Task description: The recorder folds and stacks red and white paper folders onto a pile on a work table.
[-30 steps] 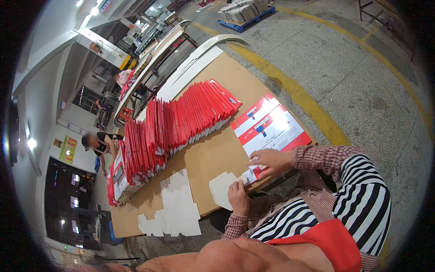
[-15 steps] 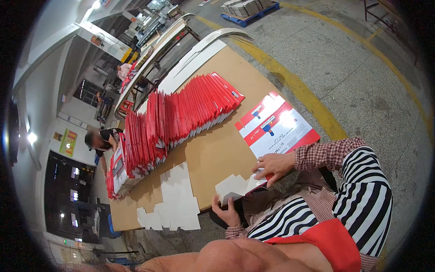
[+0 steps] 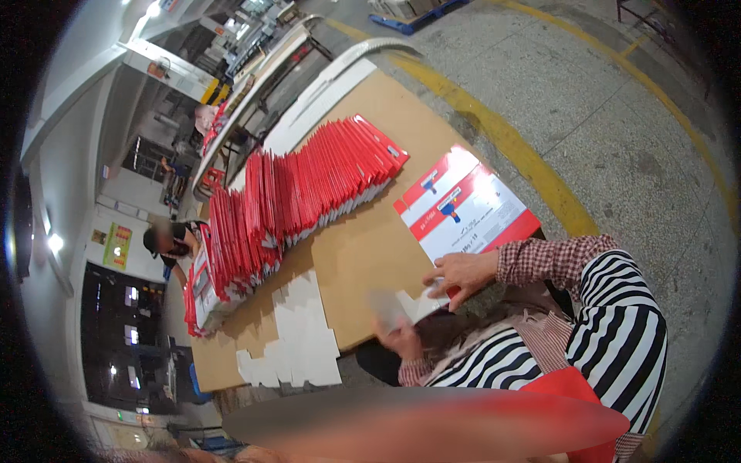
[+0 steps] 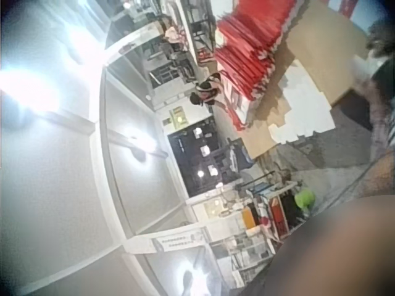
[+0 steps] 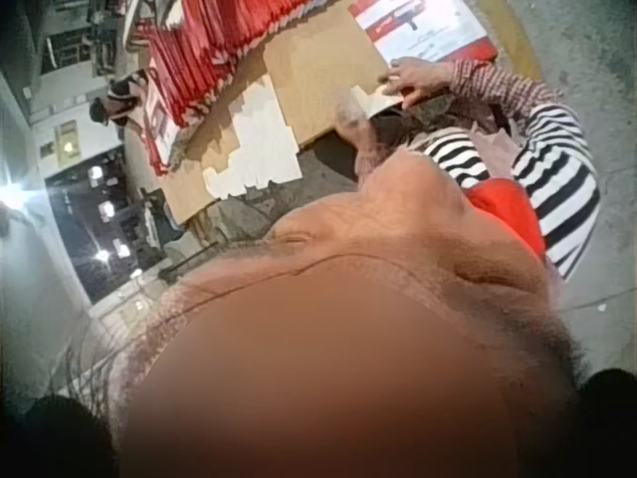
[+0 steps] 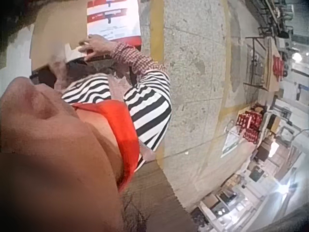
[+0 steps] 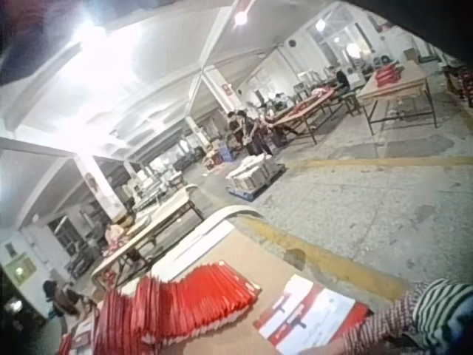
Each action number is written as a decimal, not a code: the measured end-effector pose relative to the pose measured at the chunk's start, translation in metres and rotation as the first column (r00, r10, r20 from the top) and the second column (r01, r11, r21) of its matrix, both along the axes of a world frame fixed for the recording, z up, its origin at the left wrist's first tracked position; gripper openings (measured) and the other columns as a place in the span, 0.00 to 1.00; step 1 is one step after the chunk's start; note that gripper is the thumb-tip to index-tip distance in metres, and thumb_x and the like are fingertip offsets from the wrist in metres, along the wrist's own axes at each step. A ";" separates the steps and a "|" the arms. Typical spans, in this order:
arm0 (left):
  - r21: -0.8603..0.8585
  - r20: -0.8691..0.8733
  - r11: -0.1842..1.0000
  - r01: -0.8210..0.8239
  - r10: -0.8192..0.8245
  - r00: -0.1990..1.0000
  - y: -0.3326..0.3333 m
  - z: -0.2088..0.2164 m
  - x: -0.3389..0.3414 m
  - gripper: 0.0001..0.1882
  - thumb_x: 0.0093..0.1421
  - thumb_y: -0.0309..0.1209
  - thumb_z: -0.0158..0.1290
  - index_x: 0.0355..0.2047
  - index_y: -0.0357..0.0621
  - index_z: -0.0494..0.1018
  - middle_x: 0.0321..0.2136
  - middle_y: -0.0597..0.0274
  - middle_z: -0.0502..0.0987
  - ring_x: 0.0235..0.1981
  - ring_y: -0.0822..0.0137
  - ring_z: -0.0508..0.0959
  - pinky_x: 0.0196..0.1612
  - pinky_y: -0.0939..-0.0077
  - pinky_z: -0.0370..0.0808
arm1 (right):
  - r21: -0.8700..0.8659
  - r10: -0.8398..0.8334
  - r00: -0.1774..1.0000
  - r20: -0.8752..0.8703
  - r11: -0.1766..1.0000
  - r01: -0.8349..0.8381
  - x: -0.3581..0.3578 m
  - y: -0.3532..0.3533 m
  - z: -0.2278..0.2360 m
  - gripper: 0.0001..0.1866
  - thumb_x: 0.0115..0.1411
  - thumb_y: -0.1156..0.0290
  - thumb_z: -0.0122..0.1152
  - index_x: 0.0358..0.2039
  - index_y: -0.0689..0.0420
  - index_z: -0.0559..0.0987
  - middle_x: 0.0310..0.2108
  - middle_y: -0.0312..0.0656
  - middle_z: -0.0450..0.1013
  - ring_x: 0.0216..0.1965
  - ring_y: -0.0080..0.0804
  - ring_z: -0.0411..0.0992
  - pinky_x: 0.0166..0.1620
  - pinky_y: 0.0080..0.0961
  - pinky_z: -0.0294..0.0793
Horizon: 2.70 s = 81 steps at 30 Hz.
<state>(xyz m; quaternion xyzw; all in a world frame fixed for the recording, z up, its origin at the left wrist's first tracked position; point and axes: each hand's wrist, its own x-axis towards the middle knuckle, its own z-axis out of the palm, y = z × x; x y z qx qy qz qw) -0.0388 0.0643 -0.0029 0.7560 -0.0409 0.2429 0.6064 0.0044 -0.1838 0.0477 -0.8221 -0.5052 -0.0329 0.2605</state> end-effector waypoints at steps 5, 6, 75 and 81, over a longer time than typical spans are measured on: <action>0.844 -0.129 0.394 0.363 -0.509 0.851 -0.036 0.050 0.043 0.50 0.51 0.65 0.46 0.63 0.38 0.51 0.64 0.44 0.50 0.65 0.45 0.49 0.62 0.44 0.44 | -0.171 -0.074 0.996 -0.048 0.983 0.065 -0.012 -0.013 0.031 0.35 0.37 0.55 0.70 0.45 0.60 0.72 0.48 0.48 0.66 0.46 0.48 0.64 0.49 0.41 0.63; 0.838 -0.102 0.403 0.367 -0.545 0.832 -0.038 0.052 0.051 0.54 0.50 0.69 0.42 0.63 0.35 0.49 0.64 0.42 0.50 0.65 0.45 0.49 0.62 0.45 0.43 | -0.075 -0.175 0.981 0.088 0.981 0.182 -0.019 -0.026 0.029 0.39 0.38 0.59 0.69 0.52 0.57 0.68 0.52 0.48 0.63 0.51 0.49 0.62 0.52 0.42 0.62; 0.461 -0.183 0.872 0.163 -0.087 0.979 -0.053 0.024 0.085 0.34 0.62 0.36 0.47 0.63 0.34 0.49 0.63 0.38 0.49 0.65 0.43 0.47 0.64 0.54 0.46 | 0.088 -0.841 0.428 -0.331 0.424 0.901 0.343 -0.080 -0.032 0.15 0.50 0.63 0.57 0.37 0.54 0.79 0.31 0.50 0.76 0.34 0.47 0.74 0.41 0.40 0.72; 0.404 -0.157 0.904 0.141 -0.083 0.984 -0.041 0.027 0.175 0.34 0.62 0.40 0.47 0.63 0.36 0.49 0.64 0.39 0.45 0.66 0.45 0.44 0.65 0.55 0.42 | 0.108 -0.883 0.365 -0.293 0.349 0.931 0.310 -0.037 -0.012 0.22 0.58 0.51 0.50 0.45 0.52 0.76 0.51 0.54 0.66 0.52 0.50 0.65 0.53 0.44 0.63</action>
